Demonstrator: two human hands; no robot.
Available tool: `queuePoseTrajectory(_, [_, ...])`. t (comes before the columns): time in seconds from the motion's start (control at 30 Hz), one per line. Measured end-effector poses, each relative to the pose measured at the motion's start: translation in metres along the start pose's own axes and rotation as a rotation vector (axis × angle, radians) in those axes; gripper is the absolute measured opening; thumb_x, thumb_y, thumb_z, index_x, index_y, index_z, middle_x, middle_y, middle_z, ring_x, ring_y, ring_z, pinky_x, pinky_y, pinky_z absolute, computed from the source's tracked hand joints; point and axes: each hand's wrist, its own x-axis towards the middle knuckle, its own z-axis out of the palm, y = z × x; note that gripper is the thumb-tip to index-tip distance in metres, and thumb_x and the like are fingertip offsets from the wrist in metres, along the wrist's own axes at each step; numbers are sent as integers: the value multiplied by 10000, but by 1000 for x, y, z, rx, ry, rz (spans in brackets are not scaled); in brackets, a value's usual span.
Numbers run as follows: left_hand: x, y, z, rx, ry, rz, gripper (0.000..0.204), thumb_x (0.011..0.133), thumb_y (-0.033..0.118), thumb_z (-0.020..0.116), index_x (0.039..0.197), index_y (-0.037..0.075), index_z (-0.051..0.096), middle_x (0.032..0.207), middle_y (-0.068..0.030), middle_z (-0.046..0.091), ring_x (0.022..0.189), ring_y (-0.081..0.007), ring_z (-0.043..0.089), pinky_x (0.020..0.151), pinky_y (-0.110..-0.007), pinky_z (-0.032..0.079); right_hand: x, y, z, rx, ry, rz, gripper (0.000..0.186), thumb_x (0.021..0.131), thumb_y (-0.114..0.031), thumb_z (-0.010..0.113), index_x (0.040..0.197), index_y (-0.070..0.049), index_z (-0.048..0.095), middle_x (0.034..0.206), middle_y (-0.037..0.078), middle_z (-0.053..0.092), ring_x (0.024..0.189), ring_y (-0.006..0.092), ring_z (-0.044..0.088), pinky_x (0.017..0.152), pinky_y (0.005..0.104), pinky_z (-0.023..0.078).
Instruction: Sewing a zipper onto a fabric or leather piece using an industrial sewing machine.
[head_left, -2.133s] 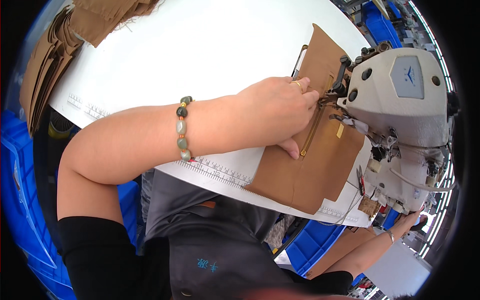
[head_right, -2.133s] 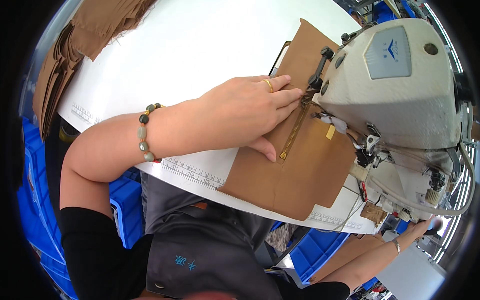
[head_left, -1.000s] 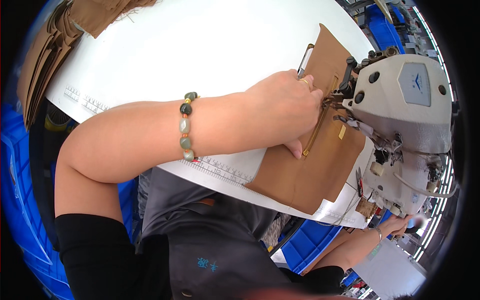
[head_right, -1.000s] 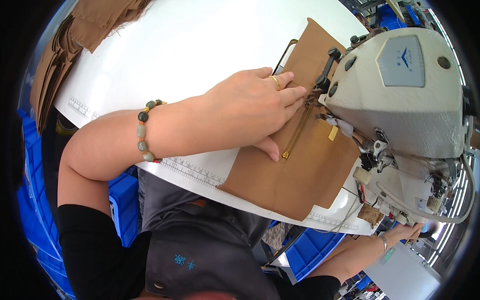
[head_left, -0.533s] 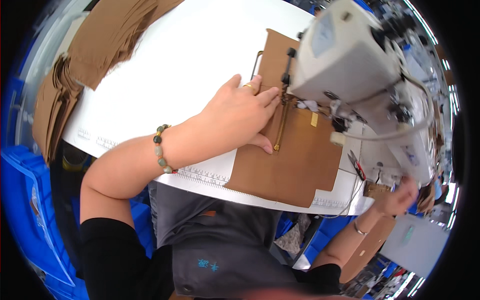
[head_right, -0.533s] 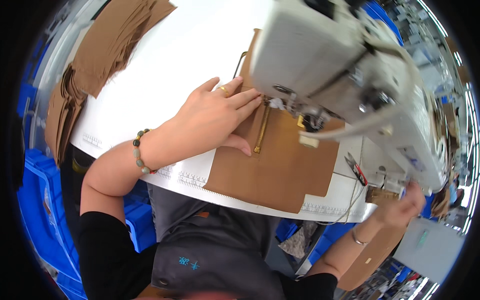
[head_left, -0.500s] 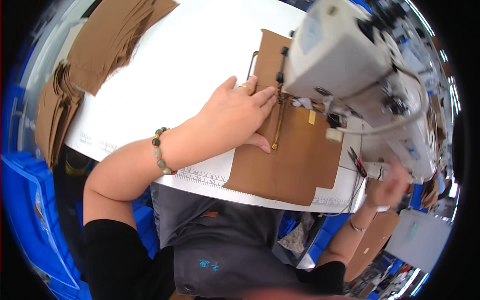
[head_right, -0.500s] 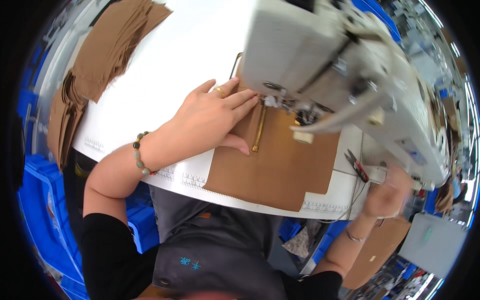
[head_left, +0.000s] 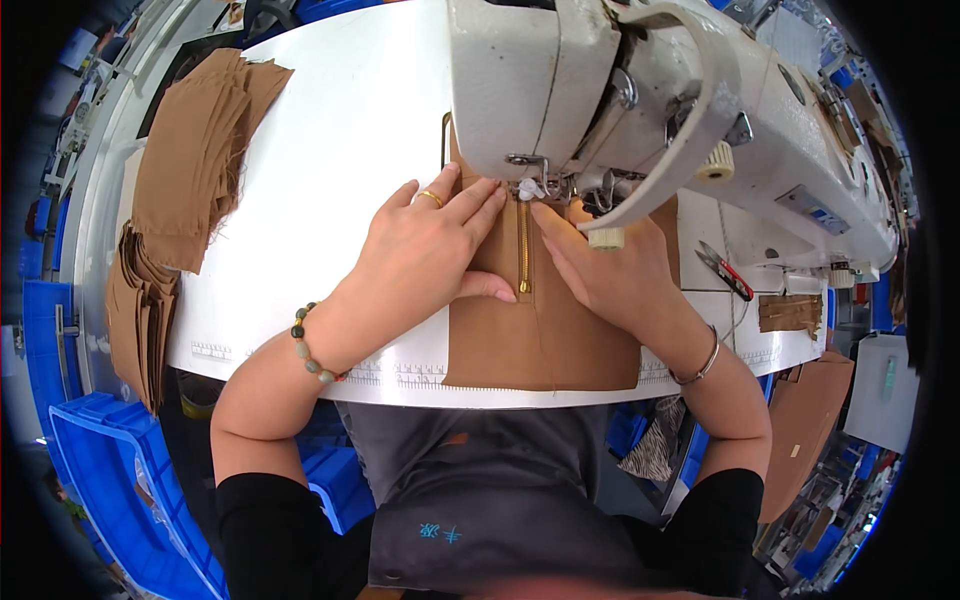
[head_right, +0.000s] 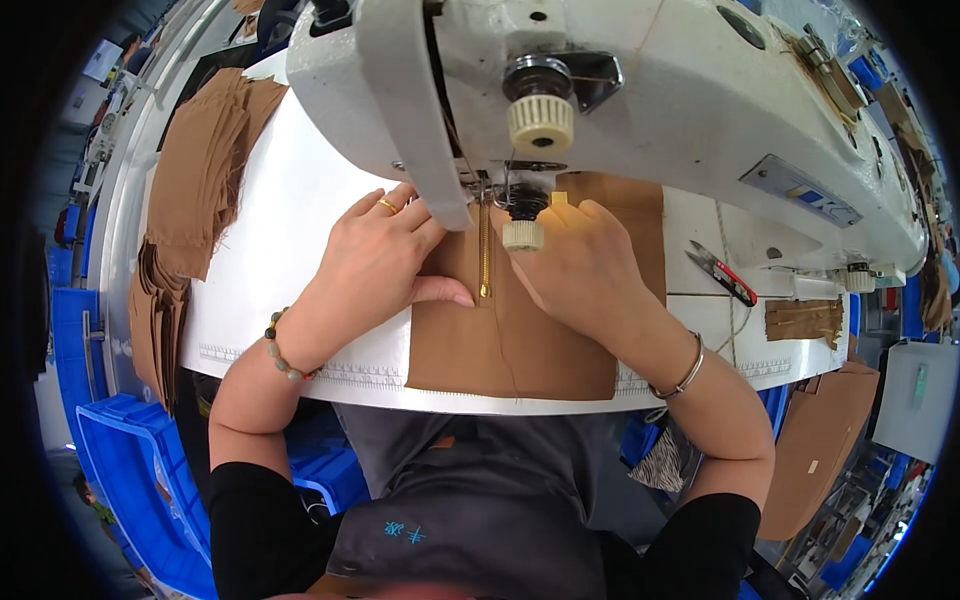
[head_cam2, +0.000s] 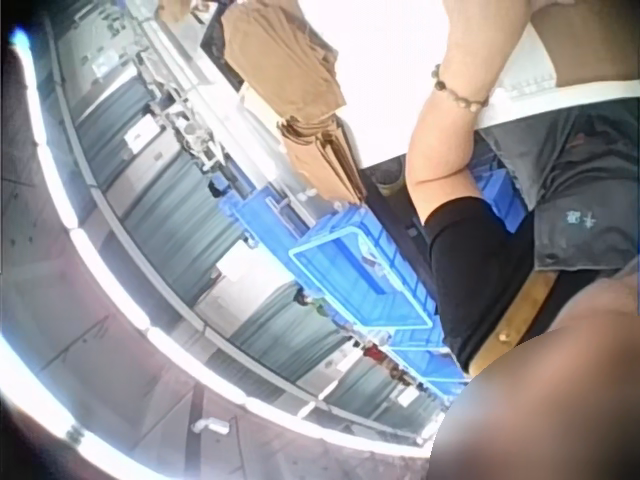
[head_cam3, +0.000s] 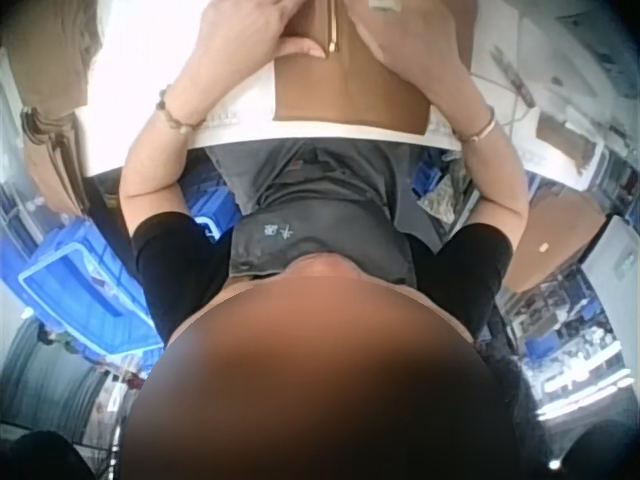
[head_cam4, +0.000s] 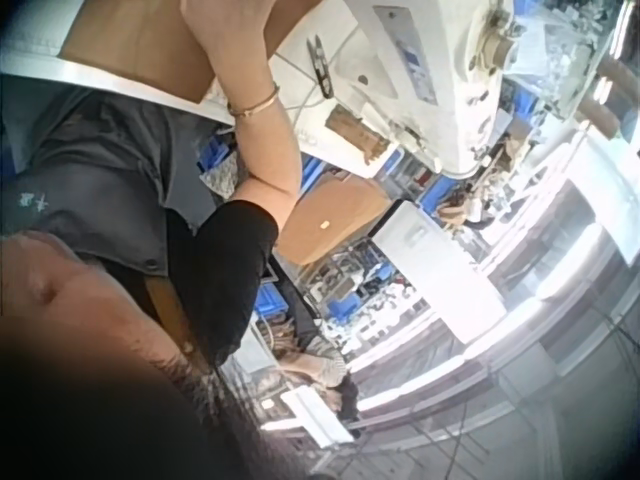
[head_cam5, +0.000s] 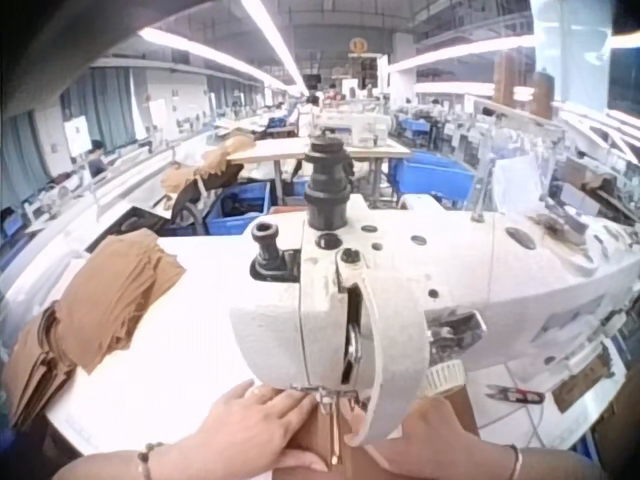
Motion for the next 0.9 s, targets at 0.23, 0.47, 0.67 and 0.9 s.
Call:
queuePoseTrajectory(0.23, [0,-1,3,-3,42,27,917,760,689,667,1368,2,645,1419,-93,639,1319,-353,598,1043,-470,506,-6,-13,-7,123,-141,29,402,865,-275,780,1224,-100,734,1288,44,697,1085,232,693,829,358,575])
queuePoseTrajectory(0.47, [2,0,1,-22,17,12,924,753,694,672,1366,3,647,1420,-91,636,1315,-358,600,1036,-490,513,-7,-14,-2,105,-179,-1,411,870,-272,778,1222,-65,730,1339,48,686,1189,239,666,903,364,583])
queuePoseTrajectory(0.67, [4,-2,2,-8,2,-1,923,751,702,665,1349,0,658,1398,-88,645,1306,-353,608,1030,-488,516,-4,-13,-3,112,-165,12,397,884,-271,772,1222,-67,731,1336,49,688,1178,237,667,894,363,586])
queuePoseTrajectory(0.9, [4,-3,3,0,16,0,918,758,706,653,1343,-1,661,1398,-81,643,1301,-347,611,1016,-453,522,-7,-11,1,102,-197,27,399,885,-268,773,1227,-67,728,1344,49,687,1180,237,672,889,362,587])
